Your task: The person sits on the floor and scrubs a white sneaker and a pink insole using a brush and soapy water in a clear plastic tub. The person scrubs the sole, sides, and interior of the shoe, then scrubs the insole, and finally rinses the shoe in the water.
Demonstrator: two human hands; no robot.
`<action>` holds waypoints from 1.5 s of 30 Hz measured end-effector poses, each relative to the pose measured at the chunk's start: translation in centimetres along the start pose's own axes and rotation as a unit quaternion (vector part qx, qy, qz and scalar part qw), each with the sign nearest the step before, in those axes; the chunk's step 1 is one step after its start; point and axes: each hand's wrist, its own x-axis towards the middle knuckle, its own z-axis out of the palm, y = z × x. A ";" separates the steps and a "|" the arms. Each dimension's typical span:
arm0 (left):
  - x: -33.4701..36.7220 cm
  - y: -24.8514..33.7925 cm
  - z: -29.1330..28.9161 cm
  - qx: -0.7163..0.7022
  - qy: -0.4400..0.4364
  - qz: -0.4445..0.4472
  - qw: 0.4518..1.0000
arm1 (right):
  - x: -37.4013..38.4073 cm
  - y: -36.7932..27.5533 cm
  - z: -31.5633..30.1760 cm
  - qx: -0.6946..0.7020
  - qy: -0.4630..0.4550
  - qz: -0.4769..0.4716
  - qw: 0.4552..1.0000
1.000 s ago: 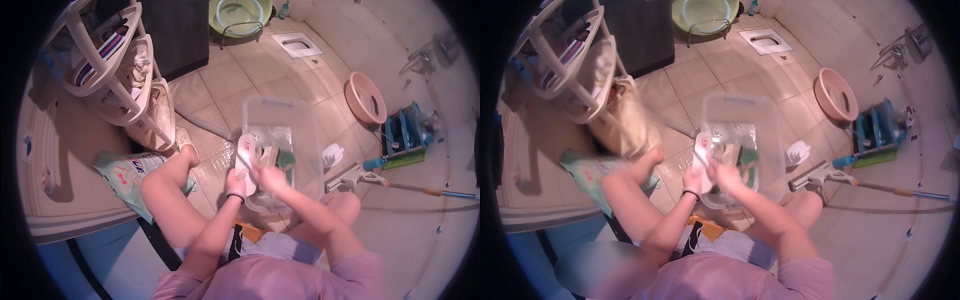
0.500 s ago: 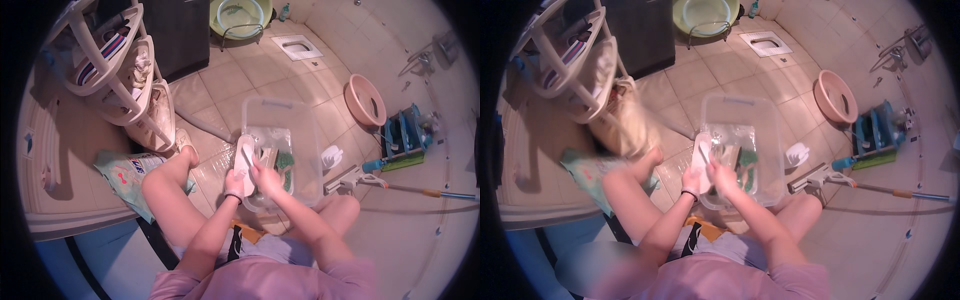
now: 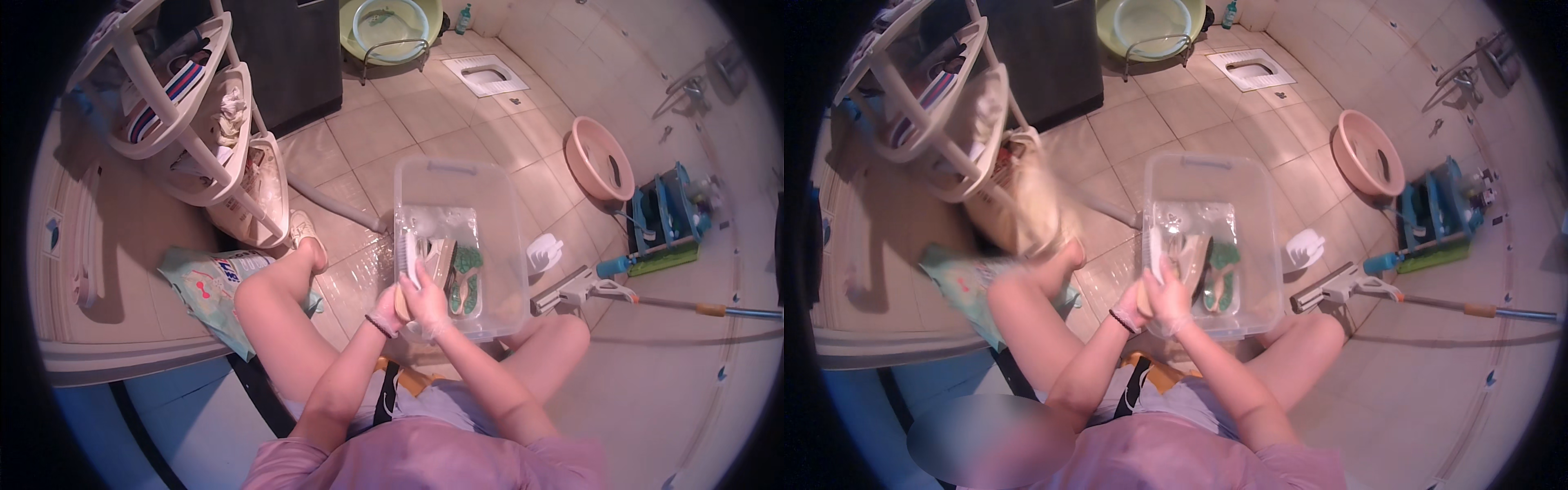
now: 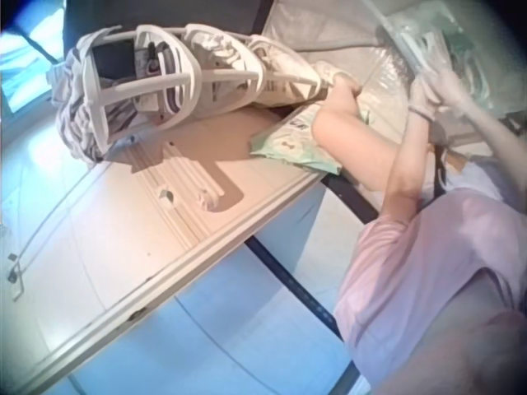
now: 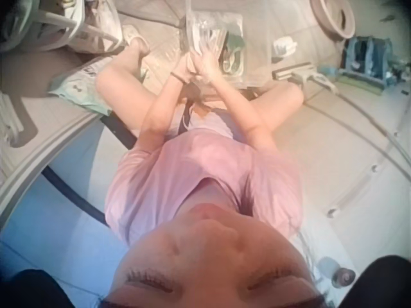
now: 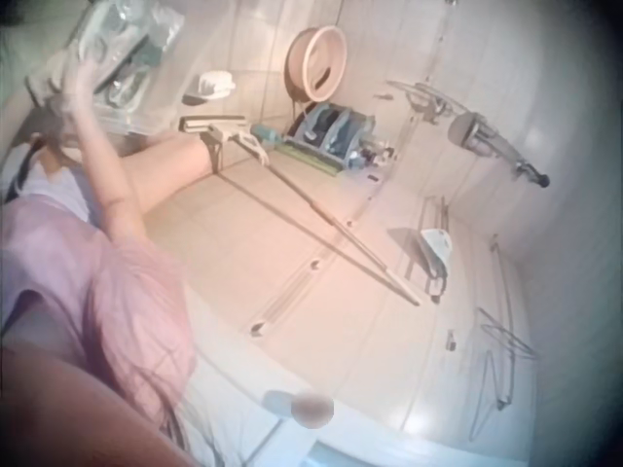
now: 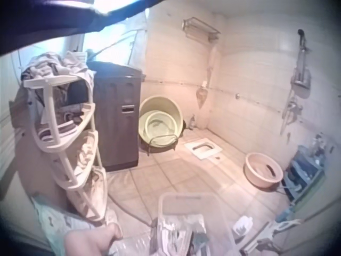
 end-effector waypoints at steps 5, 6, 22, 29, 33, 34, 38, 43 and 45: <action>-2.0 0.2 1.2 -0.090 -0.035 0.028 0.995 | -2.1 -1.4 -1.7 -0.205 -0.118 -0.009 0.972; -1.9 0.2 1.1 -0.094 -0.041 0.039 0.994 | -2.4 -1.4 -2.0 -0.223 -0.131 -0.017 0.966; -3.6 0.5 -0.4 -0.188 -0.047 -0.022 0.981 | -4.1 1.3 -3.6 -0.242 -0.214 -0.179 0.929; -3.8 0.7 -0.2 -0.177 -0.071 0.012 0.982 | 0.8 3.1 -5.5 -0.196 -0.174 -0.091 0.961; -5.5 1.7 1.0 -0.172 -0.024 0.037 0.984 | -2.5 2.5 -5.0 -0.310 -0.263 -0.247 0.879; -5.6 1.8 0.6 -0.172 -0.019 0.028 0.985 | -2.4 2.7 -5.2 -0.330 -0.277 -0.273 0.860; -6.4 2.8 -0.1 -0.125 -0.002 -0.024 0.992 | 3.2 2.1 -4.8 -0.326 -0.151 -0.161 0.919; -4.4 2.7 -3.6 0.291 0.220 0.067 0.929 | 0.9 2.9 -4.2 -0.346 -0.245 -0.262 0.867; -3.6 2.4 -4.2 0.438 0.249 0.101 0.858 | 2.3 2.0 -4.8 -0.395 -0.267 -0.233 0.848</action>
